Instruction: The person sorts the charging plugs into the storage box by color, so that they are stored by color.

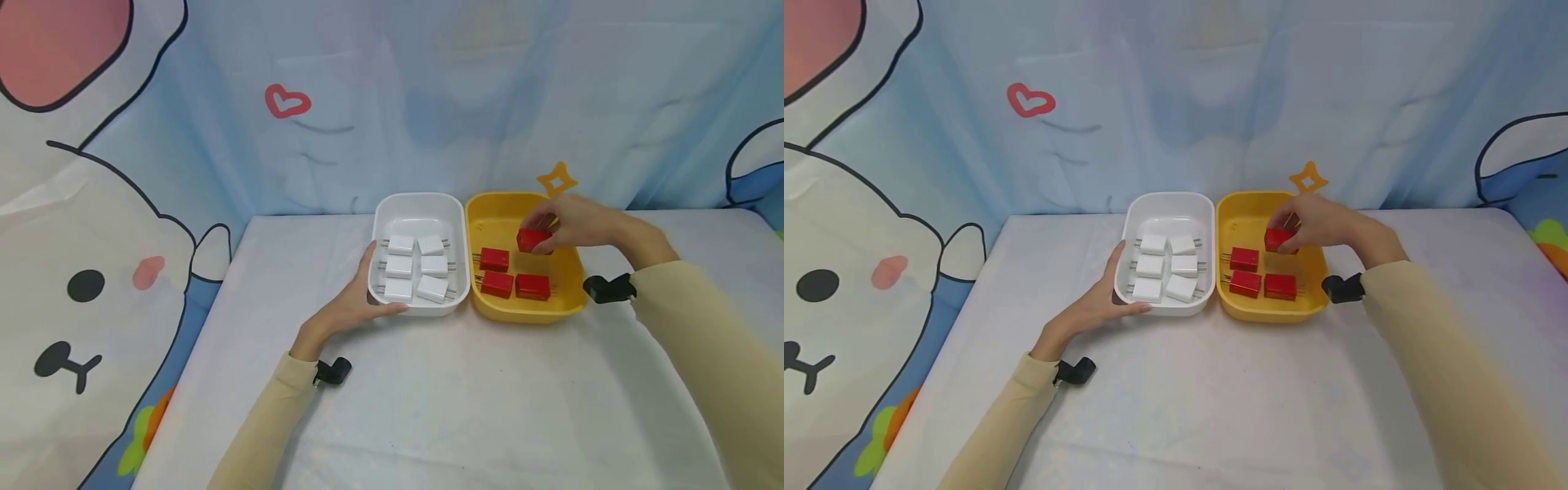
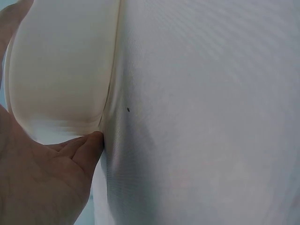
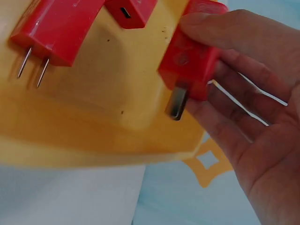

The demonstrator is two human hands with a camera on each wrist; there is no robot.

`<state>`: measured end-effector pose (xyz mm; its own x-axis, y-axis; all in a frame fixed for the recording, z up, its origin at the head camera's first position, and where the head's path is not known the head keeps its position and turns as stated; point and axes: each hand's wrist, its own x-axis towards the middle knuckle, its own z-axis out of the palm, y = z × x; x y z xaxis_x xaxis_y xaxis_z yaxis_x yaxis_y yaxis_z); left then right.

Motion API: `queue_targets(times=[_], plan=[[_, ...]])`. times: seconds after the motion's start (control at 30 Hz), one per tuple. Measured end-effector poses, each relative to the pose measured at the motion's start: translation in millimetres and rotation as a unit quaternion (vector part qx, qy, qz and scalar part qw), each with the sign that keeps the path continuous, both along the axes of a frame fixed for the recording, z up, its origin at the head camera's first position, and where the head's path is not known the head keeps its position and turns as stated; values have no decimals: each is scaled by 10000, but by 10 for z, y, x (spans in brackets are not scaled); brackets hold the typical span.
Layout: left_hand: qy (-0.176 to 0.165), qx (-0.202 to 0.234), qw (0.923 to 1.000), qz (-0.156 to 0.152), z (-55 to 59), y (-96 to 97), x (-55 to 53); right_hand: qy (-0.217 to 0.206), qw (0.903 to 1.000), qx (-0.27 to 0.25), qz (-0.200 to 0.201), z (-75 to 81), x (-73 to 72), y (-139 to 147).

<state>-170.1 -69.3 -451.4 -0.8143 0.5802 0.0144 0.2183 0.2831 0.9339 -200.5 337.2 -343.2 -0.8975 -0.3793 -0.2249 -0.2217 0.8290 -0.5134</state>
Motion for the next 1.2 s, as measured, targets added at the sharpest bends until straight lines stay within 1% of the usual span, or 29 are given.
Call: queue_targets(times=[0.17, 0.37, 0.5, 0.67, 0.87, 1.0, 1.1, 1.2], plan=[[61, 111, 9999, -45, -5, 40, 6, -444, 9983, 326, 190, -84, -63, -25], [95, 234, 9996, -134, 2, 81, 29, -830, 9948, 579, 125, -200, -75, -12], [98, 250, 9995, -147, -13, 84, 36, -981, 9923, 746, 129, -253, -64, -25], [109, 225, 9996, -164, -20, 70, 46, -998, 9910, 885, 133, -315, -45, -44], [112, 244, 9995, -150, -13, 56, 50, -938, 9912, 932, 63, -349, -62, -69], [91, 206, 9997, -113, -20, 46, 48, -840, 9930, 830, 50, -294, -35, -90], [77, 159, 9998, -89, -23, 38, 49, -435, 9950, 885, 170, -195, 30, -129], [107, 135, 9998, -76, -27, 33, 48, 109, 9940, 1015, 398, -68, 136, -201]])
